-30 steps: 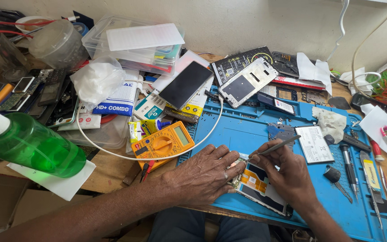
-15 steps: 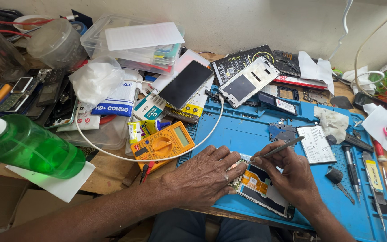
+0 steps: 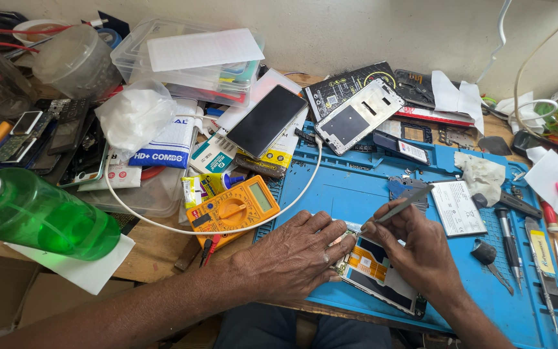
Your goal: The person works on a disassembled smartphone motherboard placed on a blue anti-static mat. They use a metal tool to manipulate small components and ribbon cables on the board. The person then places a battery into the phone chassis and fits a black metal shielding plate over the internal components.
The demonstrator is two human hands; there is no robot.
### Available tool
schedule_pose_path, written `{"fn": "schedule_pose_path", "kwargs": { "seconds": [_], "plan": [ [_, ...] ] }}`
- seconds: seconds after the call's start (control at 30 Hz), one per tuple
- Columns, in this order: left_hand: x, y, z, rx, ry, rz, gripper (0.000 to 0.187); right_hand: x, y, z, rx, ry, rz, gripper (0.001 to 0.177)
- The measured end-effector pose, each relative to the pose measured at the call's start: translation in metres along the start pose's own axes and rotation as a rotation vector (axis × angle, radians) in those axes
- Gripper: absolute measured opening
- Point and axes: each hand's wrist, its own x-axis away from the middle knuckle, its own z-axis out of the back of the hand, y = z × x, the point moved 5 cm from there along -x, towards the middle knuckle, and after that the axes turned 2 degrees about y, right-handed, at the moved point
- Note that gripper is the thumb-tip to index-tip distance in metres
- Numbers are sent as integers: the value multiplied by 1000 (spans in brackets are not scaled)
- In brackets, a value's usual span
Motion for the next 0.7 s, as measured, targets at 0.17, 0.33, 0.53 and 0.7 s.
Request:
{"fn": "schedule_pose_path", "kwargs": {
  "seconds": [0.17,0.33,0.53,0.7],
  "plan": [
    [0,0,0,7,-4,12,63,-2,5,-1,-102,6,-75,19],
    [-1,-1,-3,0,-37,11,63,-1,13,-1,-286,-14,21,16],
    [0,-1,-3,-8,-40,12,63,1,9,-1,-134,-4,83,16],
    [0,-1,-3,-4,-29,5,63,1,5,1,-99,-19,77,17]
  ]
}}
